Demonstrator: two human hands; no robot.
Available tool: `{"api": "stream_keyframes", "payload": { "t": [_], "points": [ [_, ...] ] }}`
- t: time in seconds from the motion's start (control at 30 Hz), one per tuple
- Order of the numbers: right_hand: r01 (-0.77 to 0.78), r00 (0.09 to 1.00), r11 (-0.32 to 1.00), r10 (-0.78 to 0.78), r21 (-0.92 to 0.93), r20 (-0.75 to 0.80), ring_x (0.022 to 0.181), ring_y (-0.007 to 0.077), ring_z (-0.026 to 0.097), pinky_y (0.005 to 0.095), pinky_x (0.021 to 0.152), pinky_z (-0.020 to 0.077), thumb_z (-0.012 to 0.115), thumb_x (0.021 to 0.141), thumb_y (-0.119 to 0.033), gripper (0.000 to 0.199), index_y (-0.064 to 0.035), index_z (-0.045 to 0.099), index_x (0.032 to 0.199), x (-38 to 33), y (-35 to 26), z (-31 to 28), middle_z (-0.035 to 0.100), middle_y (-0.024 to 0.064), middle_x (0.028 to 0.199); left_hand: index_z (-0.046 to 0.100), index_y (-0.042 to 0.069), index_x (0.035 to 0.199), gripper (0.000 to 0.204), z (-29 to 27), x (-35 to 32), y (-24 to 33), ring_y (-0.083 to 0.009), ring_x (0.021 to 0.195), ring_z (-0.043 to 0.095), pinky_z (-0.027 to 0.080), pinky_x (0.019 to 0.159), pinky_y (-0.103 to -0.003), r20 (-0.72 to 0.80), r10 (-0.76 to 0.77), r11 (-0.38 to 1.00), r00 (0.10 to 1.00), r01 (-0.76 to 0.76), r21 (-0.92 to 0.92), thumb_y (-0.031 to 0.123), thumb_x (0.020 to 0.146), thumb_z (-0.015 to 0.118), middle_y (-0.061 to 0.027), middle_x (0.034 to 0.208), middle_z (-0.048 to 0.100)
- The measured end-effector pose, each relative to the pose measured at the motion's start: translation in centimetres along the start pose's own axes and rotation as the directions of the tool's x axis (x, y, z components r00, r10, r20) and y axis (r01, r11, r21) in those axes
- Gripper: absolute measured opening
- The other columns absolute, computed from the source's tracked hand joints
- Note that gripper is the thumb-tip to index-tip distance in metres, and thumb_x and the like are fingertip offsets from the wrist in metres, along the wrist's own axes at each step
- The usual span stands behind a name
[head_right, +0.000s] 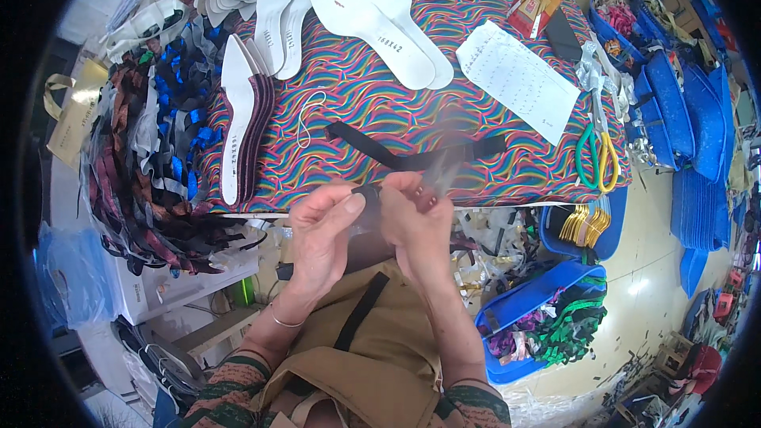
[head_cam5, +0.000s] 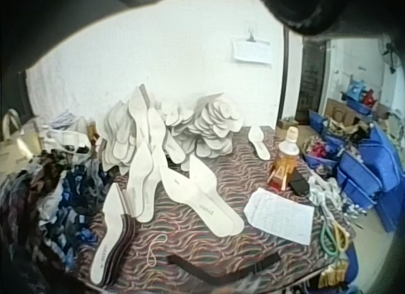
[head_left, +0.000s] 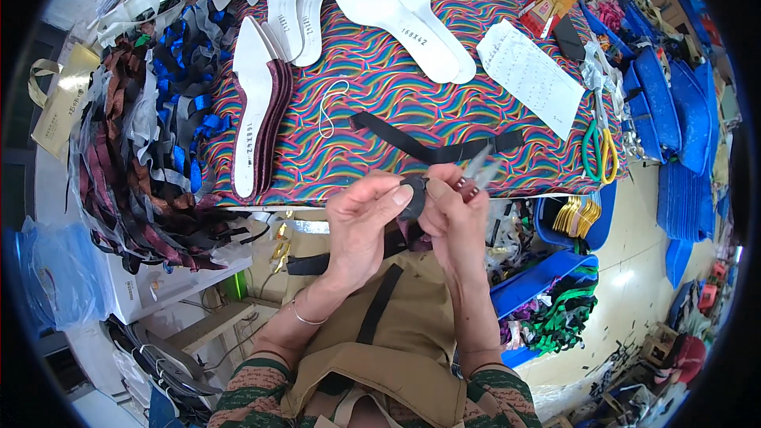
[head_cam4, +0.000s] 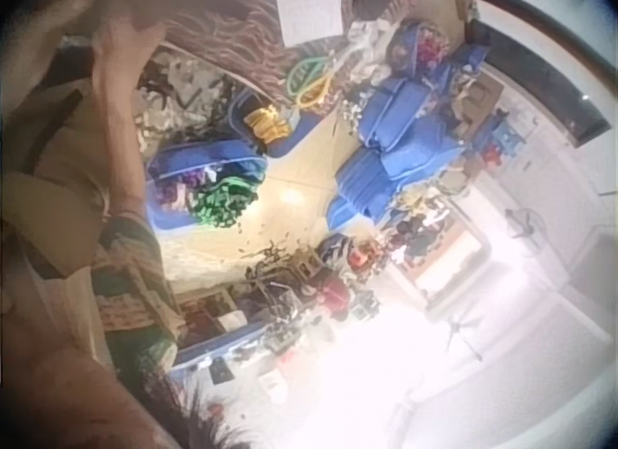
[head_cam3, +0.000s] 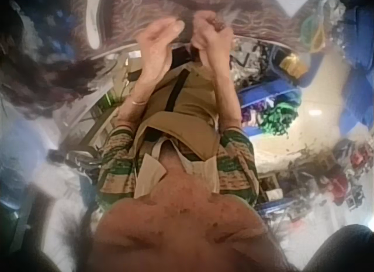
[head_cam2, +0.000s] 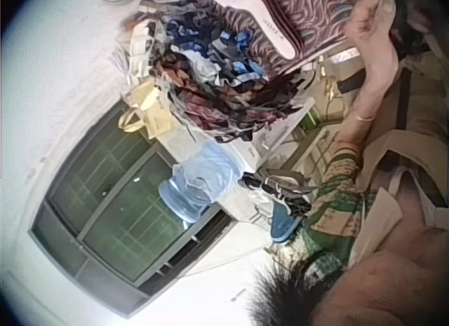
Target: The person selects dark fabric strips from a pile and cuts them to length using scissors. They wrap the fabric around the edges of white shoe insoles, securing the material by hand. The finished insoles are placed on the table as the process repeats.
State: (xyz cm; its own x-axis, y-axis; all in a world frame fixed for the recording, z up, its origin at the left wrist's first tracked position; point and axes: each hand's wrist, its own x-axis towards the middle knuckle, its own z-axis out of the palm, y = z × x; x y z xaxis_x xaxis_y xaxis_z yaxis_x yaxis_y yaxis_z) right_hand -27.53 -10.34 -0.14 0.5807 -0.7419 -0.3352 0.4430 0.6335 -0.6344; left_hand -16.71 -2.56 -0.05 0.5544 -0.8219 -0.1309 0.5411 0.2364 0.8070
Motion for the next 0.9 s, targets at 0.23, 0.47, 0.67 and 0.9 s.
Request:
{"api": "stream_keyframes", "payload": {
  "t": [0.23,0.47,0.67,0.9],
  "points": [
    [0.298,0.947,0.867,-0.322,-0.4,0.007,0.054,0.0019,0.046,0.0196,0.047,0.035,0.066,0.087,-0.003,0.007,-0.0021,0.062,0.094,-0.7,0.7,1.2,0.058,-0.0014,0.073,0.067,0.0,0.099,0.012,-0.6,-0.3,-0.4,-0.0065,0.081,0.058,0.047,0.075,-0.023,-0.069,-0.077,0.997,0.995,0.077,-0.007,0.0,0.087,0.068,-0.0028,0.09,0.067],
    [-0.021,0.99,0.99,0.04,-0.137,0.133,0.054,0.0009,0.043,0.0194,0.048,0.0291,0.061,0.091,-0.007,0.007,-0.0007,0.064,0.091,-1.0,0.3,0.0,0.056,-0.0023,0.066,0.066,0.0,0.095,0.009,-1.1,-0.5,0.9,-0.0061,0.078,0.057,0.046,0.074,-0.023,0.016,-0.13,0.991,0.991,0.13,-0.01,0.003,0.087,0.068,-0.0006,0.086,0.064],
    [0.444,0.876,0.432,-0.396,-0.785,0.277,0.058,0.0156,0.055,0.0268,0.052,0.041,0.064,0.085,-0.005,0.011,-0.0024,0.061,0.094,2.4,0.5,-0.5,0.06,0.0059,0.077,0.067,0.001,0.095,0.008,-2.3,-0.9,1.9,-0.0058,0.076,0.058,0.046,0.071,-0.022,-0.078,-0.059,0.998,0.995,0.06,0.004,0.003,0.088,0.068,-0.0008,0.085,0.066],
    [0.359,0.812,-0.408,-0.308,-0.84,0.496,0.078,0.0352,0.063,0.0412,0.059,0.0502,0.065,0.073,0.001,0.033,-0.0064,0.059,0.104,2.5,-0.6,-1.1,0.059,0.0125,0.099,0.067,0.003,0.095,0.01,-3.2,-0.2,2.3,-0.0052,0.077,0.06,0.047,0.07,-0.02,-0.224,0.101,0.994,0.969,-0.088,0.069,0.002,0.086,0.07,-0.0002,0.086,0.067]
  ]
}}
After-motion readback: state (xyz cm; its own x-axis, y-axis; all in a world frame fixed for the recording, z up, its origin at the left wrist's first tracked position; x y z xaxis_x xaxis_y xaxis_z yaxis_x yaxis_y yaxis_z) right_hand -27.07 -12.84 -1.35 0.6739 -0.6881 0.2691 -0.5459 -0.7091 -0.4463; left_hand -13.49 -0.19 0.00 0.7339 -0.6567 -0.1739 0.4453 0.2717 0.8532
